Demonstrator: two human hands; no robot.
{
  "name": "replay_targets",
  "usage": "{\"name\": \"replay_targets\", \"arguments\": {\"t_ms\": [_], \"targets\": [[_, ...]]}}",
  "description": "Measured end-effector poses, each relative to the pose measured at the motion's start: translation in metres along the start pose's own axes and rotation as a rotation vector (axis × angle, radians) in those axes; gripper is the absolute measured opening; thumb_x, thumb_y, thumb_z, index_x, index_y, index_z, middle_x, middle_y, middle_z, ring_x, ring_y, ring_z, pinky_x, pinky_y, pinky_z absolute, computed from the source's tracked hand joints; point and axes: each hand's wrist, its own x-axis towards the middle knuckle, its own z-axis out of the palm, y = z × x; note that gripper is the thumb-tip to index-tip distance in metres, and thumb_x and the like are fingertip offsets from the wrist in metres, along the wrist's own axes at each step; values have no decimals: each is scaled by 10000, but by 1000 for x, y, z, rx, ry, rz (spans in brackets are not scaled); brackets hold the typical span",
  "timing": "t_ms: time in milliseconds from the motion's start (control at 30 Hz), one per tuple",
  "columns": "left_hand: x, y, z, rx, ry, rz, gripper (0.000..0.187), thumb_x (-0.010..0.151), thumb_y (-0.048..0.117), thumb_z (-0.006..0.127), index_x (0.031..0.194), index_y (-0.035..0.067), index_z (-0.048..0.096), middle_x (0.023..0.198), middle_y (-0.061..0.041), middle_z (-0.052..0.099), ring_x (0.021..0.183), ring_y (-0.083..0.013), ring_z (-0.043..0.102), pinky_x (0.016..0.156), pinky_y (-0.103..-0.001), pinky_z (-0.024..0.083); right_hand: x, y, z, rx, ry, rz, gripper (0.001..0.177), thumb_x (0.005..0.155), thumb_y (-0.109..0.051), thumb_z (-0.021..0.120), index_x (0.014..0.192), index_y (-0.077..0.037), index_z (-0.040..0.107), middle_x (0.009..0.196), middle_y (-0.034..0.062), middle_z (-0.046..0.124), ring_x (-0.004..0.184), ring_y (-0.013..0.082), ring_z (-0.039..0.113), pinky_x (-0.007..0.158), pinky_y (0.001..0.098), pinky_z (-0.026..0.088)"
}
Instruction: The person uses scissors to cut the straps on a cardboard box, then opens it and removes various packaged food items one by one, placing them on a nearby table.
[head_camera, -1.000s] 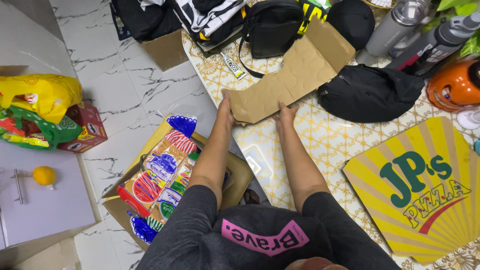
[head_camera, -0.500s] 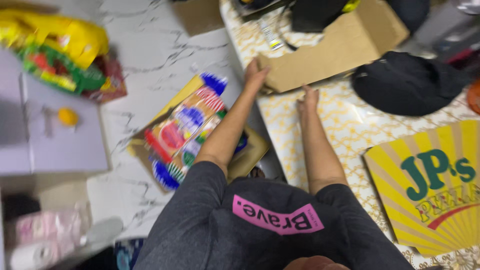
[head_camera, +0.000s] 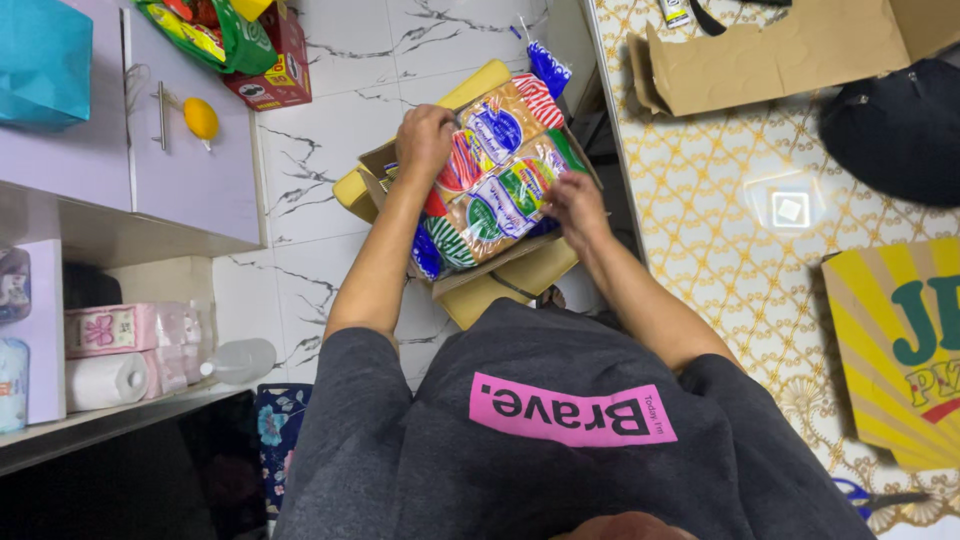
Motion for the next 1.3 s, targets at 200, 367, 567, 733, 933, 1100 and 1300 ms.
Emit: {"name": "replay_targets", "arguments": {"t_ms": [200,367,567,733,933,1100,1300], "targets": [[-41,38,56,69,-558,70,145,851,176,690,942,68,720,972,-183,691,932,-385,662,797,-519,524,-30,60,-3,75,171,-72,335,912,-74,669,1205,-75,507,1069,101,662,938,207,677,748,368,557],[-76,60,65,191,-288,123,274,800,104,657,1059,23,692,1040,-166,667,1044,-366,607,902,-502,488,-11,79,-4,147,106,182,327,947,-113,699,1243,-30,589,1040,112,689,903,231,688,720,382,612],[-76,70,50,159,-369,101,345,783,189,741,1094,41,720,1087,-179,668,1096,-378,586,933,-514,459,1,76,5,-345,-16,359,314,940,-251,689,1213,-101,653,1007,97,750,794,263,729,568,399,647],[-73,45,25,-45,-403,23,342,837,252,778,1125,71,747,1127,-172,691,1127,-373,610,981,-495,475,0,70,14,-271,48,254,293,933,-163,701,1220,-106,686,1130,110,743,936,298,710,617,481,633],[-53,19,-1,-184,-372,34,399,845,302,806,1163,74,733,1177,-183,693,1133,-370,642,993,-437,495,-29,29,24,-180,8,162,300,955,-128,650,1252,-89,650,1253,146,674,1112,340,648,745,608,610],[-32,41,-4,-385,-593,-151,638,844,403,798,1374,110,597,1318,-130,655,1187,-286,639,983,-368,521,-82,-33,5,79,-174,51,320,960,-99,596,1274,-36,606,1222,167,703,1085,340,713,820,600,624],[-14,137,15,-1022,-1009,-292,816,903,291,738,1594,94,352,1525,-128,533,1392,-250,509,1136,-355,434,-148,-105,-50,138,-264,-123,256,973,-101,653,1210,-11,624,1148,148,727,1051,280,712,884,506,625]]}}
